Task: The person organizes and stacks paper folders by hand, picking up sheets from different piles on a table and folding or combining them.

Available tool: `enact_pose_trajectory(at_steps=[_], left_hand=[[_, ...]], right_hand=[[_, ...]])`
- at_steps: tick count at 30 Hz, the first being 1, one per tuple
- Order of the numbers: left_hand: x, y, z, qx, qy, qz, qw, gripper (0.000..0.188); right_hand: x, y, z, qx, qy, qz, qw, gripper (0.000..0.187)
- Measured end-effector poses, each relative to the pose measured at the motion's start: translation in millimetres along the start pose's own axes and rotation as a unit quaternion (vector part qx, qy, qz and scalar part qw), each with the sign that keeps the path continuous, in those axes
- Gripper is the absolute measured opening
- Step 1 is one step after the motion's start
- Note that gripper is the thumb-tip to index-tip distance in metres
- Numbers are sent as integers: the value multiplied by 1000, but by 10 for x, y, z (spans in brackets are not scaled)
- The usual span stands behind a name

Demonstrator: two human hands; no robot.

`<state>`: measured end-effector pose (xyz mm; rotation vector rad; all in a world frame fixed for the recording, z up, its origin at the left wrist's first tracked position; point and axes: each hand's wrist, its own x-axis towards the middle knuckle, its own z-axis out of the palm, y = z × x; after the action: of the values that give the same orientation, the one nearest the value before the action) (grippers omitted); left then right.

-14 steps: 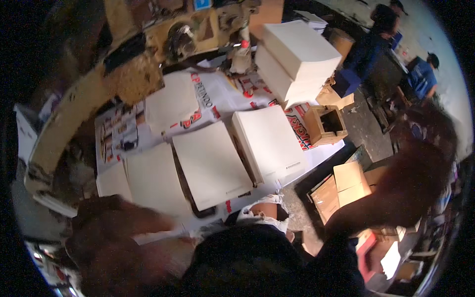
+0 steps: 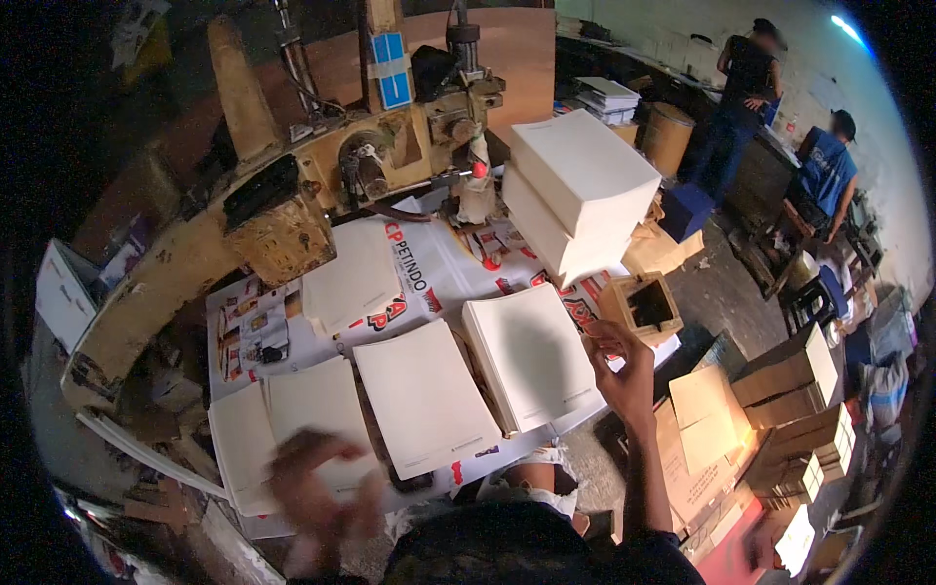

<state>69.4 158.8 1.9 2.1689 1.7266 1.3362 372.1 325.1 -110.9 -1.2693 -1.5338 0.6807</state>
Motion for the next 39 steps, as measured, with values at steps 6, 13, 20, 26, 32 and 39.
enact_pose_trajectory(at_steps=[6,13,20,26,32,39], left_hand=[[-200,-496,1240,31,-243,-52,968,42],[-239,-649,1365,29,-283,-93,954,41],[-230,-844,1273,-52,-270,-116,954,20],[-299,-785,1191,-110,-261,-214,935,21],[-382,-736,1054,-228,-186,-308,905,19],[-596,-778,501,-276,-77,-375,881,23]], right_hand=[[49,251,197,-151,8,-64,986,33],[-84,533,298,-215,-11,-26,976,45],[-215,497,391,-337,17,-20,941,48],[-204,325,333,-337,11,-31,941,43],[-77,605,144,89,-76,103,988,47],[-49,374,105,234,-133,231,935,52]])
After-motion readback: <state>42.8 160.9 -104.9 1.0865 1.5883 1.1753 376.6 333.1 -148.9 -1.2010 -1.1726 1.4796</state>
